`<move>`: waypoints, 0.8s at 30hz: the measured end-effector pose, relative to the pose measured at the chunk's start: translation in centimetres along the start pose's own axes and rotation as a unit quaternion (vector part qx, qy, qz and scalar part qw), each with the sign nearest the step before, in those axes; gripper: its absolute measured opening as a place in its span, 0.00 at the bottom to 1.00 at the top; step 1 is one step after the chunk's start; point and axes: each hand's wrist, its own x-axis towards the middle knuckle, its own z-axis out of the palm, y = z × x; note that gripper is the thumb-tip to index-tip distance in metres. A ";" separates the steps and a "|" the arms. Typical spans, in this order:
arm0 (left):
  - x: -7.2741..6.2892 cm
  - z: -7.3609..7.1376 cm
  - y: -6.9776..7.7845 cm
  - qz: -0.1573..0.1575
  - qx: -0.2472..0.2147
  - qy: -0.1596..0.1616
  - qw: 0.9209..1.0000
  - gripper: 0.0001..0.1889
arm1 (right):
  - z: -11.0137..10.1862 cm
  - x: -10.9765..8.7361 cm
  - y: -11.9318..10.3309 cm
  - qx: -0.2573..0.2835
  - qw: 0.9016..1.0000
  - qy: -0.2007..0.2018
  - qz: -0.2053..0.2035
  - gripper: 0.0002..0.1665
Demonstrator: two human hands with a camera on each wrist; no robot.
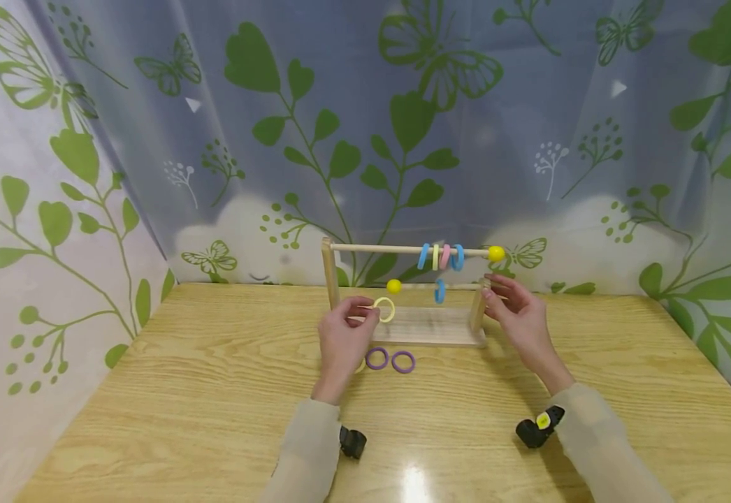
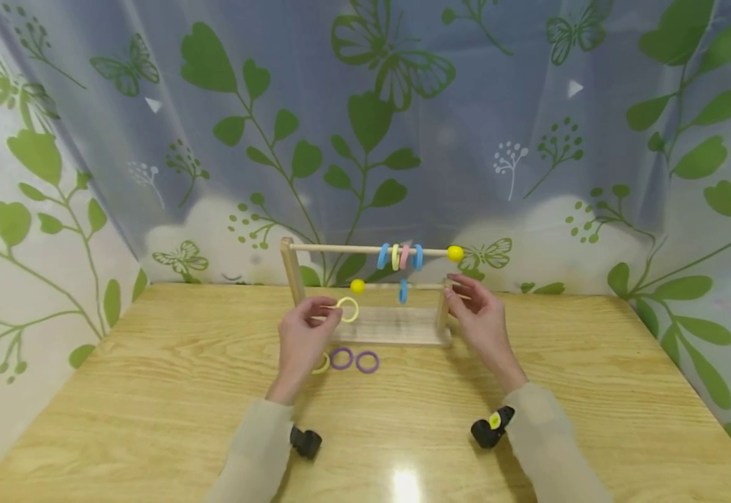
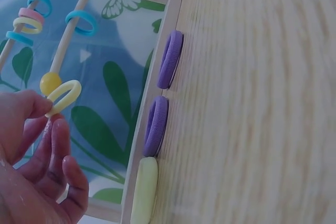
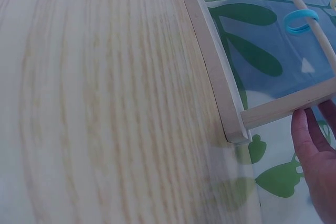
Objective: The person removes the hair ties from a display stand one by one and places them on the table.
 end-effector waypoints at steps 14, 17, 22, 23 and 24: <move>-0.6 0.2 0.0 -0.005 0.013 -0.058 0.998 0.06 | 0.0 0.1 0.0 0.007 1.000 0.003 0.007 0.28; -0.6 0.3 0.0 -0.001 0.017 -0.065 0.998 0.06 | 0.0 0.1 0.0 0.004 1.000 0.004 0.006 0.28; -0.8 0.4 -0.1 0.007 0.008 -0.071 0.997 0.06 | 0.0 0.1 0.0 0.007 1.000 0.001 0.007 0.28; -0.8 0.5 -0.1 0.005 0.007 -0.074 0.997 0.06 | 0.0 0.1 0.0 0.009 1.000 0.001 0.007 0.28; -0.8 0.5 -0.1 0.005 0.007 -0.077 0.997 0.06 | 0.0 0.1 0.0 0.010 1.000 0.001 0.007 0.28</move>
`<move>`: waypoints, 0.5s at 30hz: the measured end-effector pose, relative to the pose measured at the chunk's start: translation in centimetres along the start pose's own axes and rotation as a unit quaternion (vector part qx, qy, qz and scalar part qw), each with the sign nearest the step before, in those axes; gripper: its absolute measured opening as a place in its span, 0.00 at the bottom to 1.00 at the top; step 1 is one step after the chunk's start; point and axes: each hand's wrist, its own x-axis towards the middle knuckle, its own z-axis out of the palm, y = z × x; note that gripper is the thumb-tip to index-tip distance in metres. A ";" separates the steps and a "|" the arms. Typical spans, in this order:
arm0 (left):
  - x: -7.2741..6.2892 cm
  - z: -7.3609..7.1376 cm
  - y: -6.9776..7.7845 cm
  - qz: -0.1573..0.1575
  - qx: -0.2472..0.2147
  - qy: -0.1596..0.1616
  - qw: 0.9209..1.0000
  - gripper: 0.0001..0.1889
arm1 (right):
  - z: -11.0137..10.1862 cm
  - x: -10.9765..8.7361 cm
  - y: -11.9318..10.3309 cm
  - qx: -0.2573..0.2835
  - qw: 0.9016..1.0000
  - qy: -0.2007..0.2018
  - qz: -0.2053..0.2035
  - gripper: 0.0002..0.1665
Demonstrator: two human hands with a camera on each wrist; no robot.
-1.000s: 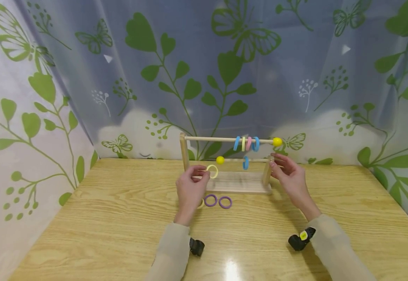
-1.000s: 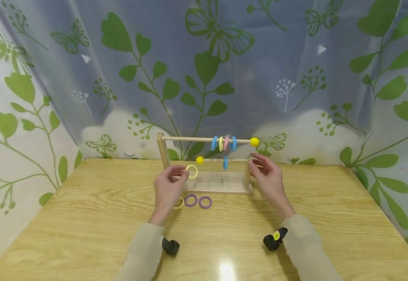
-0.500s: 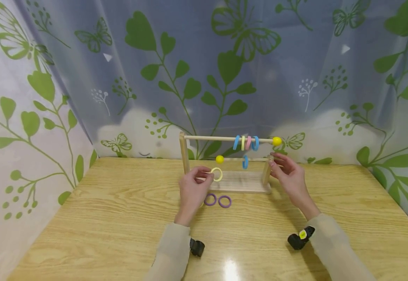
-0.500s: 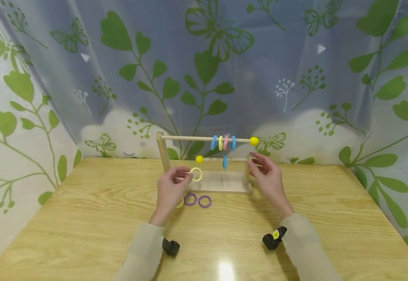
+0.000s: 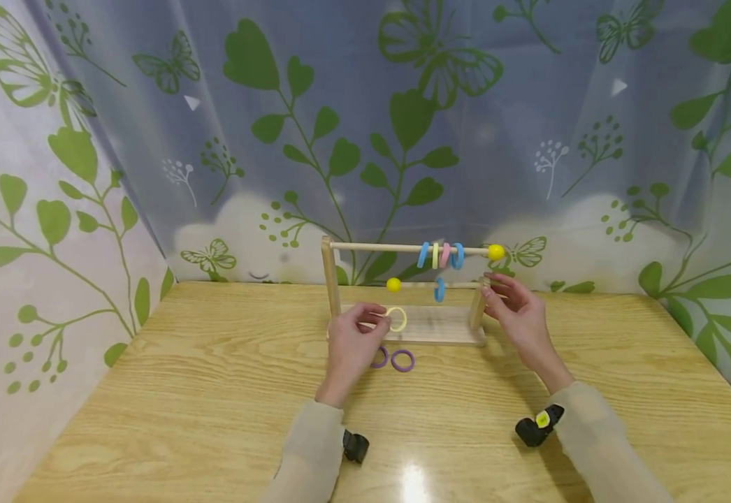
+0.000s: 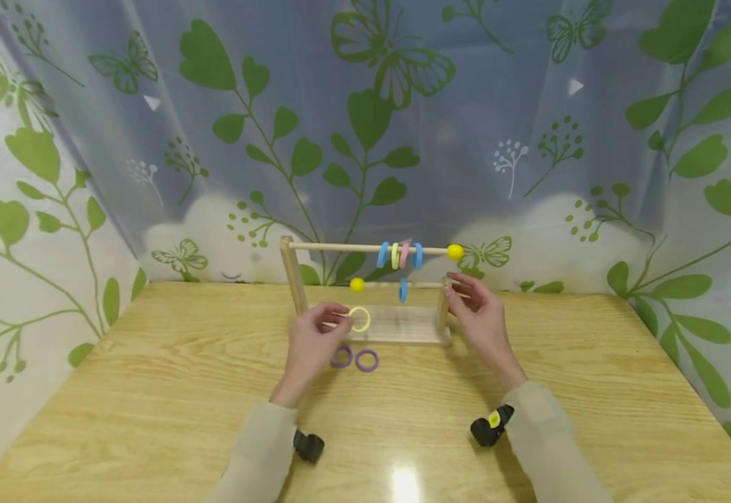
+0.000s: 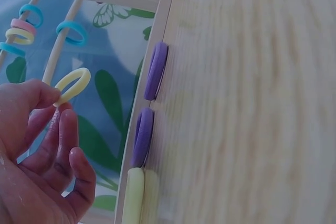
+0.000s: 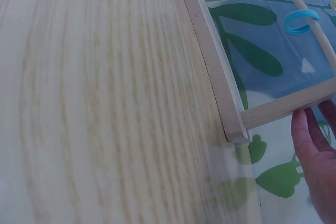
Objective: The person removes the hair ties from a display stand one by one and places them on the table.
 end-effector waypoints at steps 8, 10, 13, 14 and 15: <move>-0.3 0.3 0.2 -0.002 0.002 -0.028 1.000 0.06 | 0.0 0.0 0.1 -0.003 1.000 0.000 -0.005 0.28; -0.4 0.4 0.3 0.000 0.002 -0.032 0.999 0.06 | 0.0 0.0 0.1 -0.006 1.000 0.000 -0.004 0.28; -0.4 0.6 0.3 0.006 0.007 -0.036 0.999 0.05 | 0.0 0.0 0.1 -0.006 1.000 -0.002 -0.002 0.28; -0.4 0.7 0.3 0.008 0.008 -0.037 0.999 0.05 | 0.0 0.0 0.1 -0.005 1.000 -0.002 -0.002 0.28; -0.4 0.7 0.3 0.010 0.009 -0.039 0.999 0.05 | 0.0 0.0 0.0 -0.003 1.000 -0.002 -0.002 0.28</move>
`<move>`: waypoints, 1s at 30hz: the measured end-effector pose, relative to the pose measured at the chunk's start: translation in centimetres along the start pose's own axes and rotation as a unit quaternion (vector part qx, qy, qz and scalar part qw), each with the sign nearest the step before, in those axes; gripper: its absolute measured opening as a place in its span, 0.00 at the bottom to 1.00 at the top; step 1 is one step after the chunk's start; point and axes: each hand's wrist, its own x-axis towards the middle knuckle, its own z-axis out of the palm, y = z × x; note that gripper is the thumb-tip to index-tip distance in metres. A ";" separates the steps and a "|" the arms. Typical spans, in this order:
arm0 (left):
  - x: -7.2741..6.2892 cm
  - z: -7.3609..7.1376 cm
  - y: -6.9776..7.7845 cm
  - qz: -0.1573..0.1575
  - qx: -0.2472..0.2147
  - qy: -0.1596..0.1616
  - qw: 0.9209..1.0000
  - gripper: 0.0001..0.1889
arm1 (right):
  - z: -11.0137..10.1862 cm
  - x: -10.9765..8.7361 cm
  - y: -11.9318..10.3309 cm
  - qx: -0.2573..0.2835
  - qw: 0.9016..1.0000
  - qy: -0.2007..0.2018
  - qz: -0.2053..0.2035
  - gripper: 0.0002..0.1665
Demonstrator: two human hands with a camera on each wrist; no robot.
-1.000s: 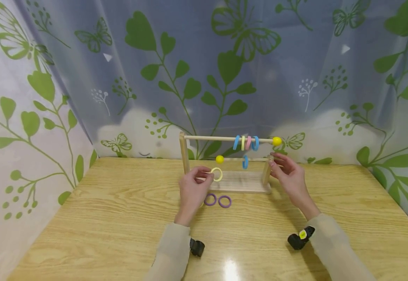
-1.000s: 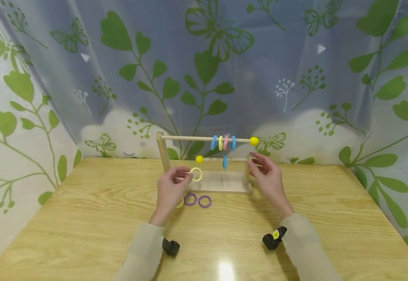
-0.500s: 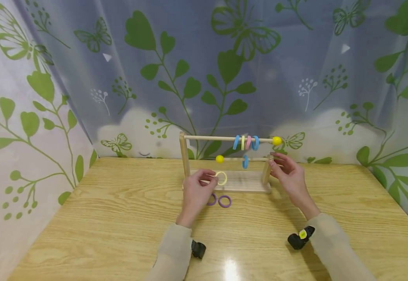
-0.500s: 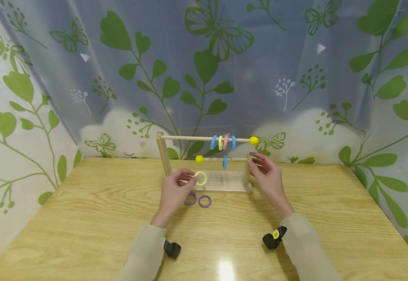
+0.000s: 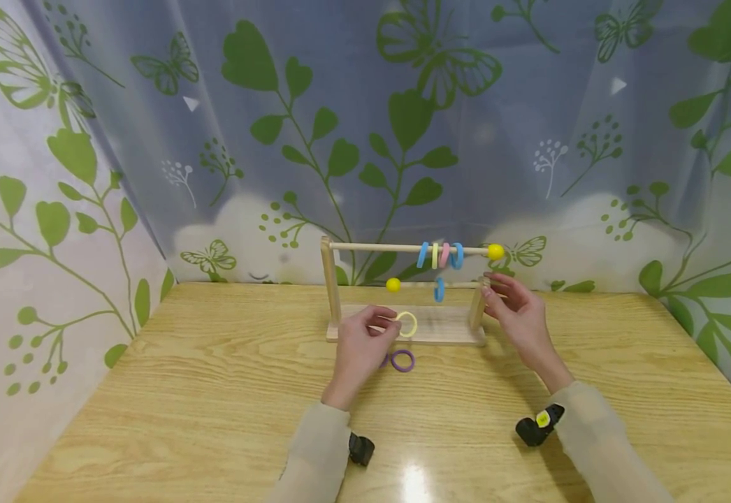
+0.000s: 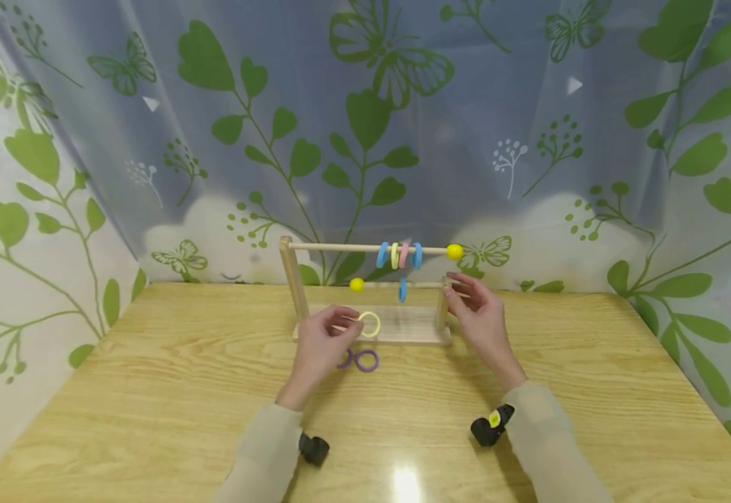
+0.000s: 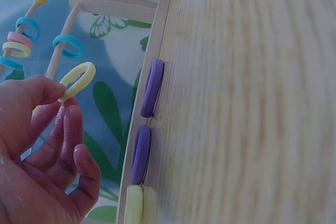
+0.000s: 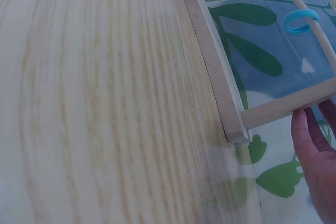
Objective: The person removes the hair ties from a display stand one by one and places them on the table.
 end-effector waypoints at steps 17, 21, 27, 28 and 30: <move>-0.4 0.6 -0.1 -0.010 0.010 -0.068 0.998 0.07 | -0.1 0.0 0.0 0.005 1.000 -0.003 0.001 0.28; -0.5 0.8 0.0 -0.021 0.001 -0.086 0.996 0.07 | -0.1 0.0 -0.1 0.007 1.000 -0.003 0.002 0.28; -0.6 1.0 0.1 -0.047 -0.026 -0.121 0.991 0.07 | 0.0 0.0 0.0 0.002 1.000 0.000 0.000 0.28; -0.6 1.0 0.1 -0.049 -0.029 -0.126 0.990 0.07 | 0.0 0.0 0.0 0.000 1.000 0.000 0.001 0.28; -0.5 1.1 0.2 -0.049 -0.028 -0.131 0.990 0.07 | 0.0 0.0 0.0 -0.002 1.000 0.001 0.002 0.28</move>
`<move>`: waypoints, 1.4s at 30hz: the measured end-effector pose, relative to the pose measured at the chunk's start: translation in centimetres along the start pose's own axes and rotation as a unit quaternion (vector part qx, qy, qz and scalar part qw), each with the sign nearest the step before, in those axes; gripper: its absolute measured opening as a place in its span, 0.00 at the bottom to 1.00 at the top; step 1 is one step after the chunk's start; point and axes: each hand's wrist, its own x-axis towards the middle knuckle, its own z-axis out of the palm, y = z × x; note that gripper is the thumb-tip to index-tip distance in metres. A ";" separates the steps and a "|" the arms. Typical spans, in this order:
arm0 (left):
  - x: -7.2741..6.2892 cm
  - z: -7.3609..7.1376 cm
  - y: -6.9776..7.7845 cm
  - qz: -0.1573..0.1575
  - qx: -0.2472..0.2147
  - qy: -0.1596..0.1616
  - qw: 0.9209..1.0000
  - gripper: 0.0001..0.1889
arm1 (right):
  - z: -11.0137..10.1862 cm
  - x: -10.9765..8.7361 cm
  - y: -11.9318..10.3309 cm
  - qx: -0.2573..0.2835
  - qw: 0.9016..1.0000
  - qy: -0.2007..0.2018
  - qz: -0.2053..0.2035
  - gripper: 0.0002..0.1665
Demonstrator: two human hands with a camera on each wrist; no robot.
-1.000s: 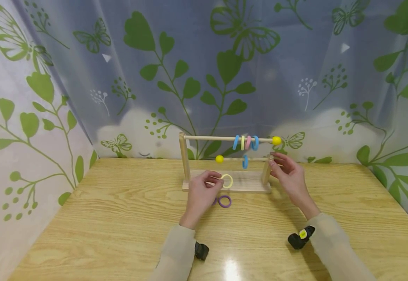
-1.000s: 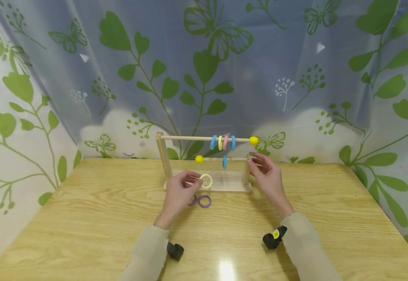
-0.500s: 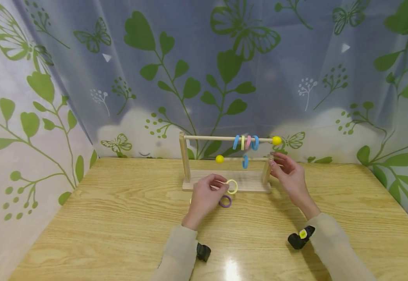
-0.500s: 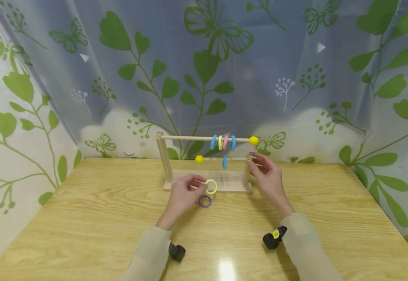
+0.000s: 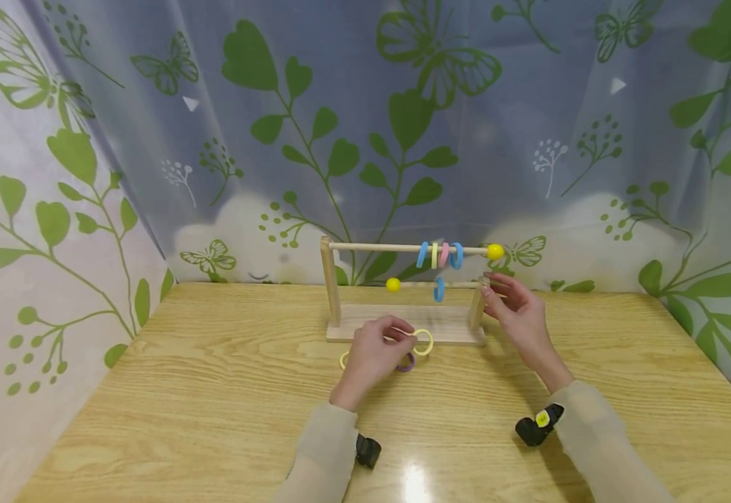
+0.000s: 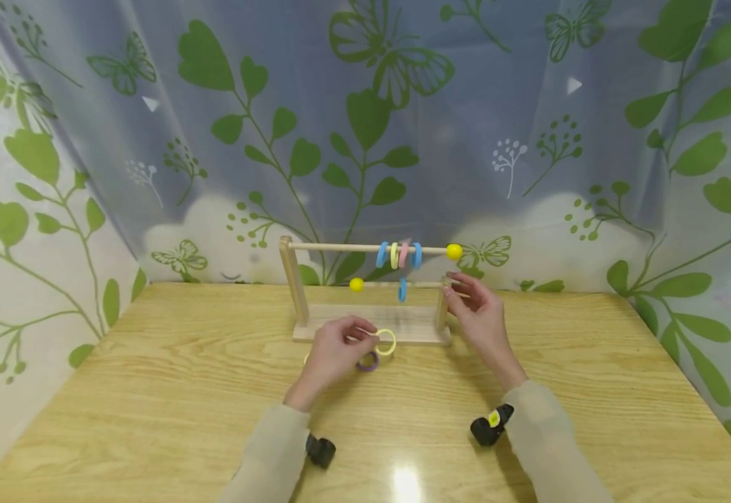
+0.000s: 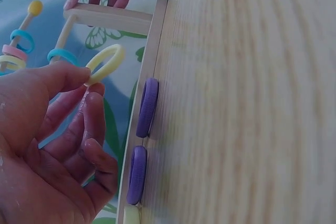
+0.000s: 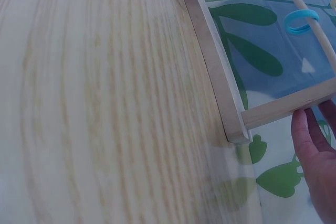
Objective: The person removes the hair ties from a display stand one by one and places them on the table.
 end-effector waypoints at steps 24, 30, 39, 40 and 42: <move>0.7 0.3 0.2 -0.005 0.134 -0.042 0.990 0.06 | 0.0 0.3 0.1 -0.007 1.000 0.000 -0.003 0.28; 0.8 0.4 0.2 -0.002 0.157 -0.048 0.986 0.06 | -0.1 0.2 0.2 0.000 1.000 -0.003 -0.008 0.27; 0.8 0.5 0.1 0.003 0.160 -0.062 0.985 0.06 | -0.1 0.1 0.2 -0.005 1.000 -0.003 -0.007 0.27; 0.8 0.5 0.1 0.003 0.159 -0.063 0.985 0.06 | -0.1 0.1 0.2 -0.007 1.000 -0.003 -0.007 0.27; 0.8 0.5 0.1 0.004 0.158 -0.064 0.985 0.05 | -0.1 0.1 0.2 -0.007 1.000 -0.003 -0.008 0.27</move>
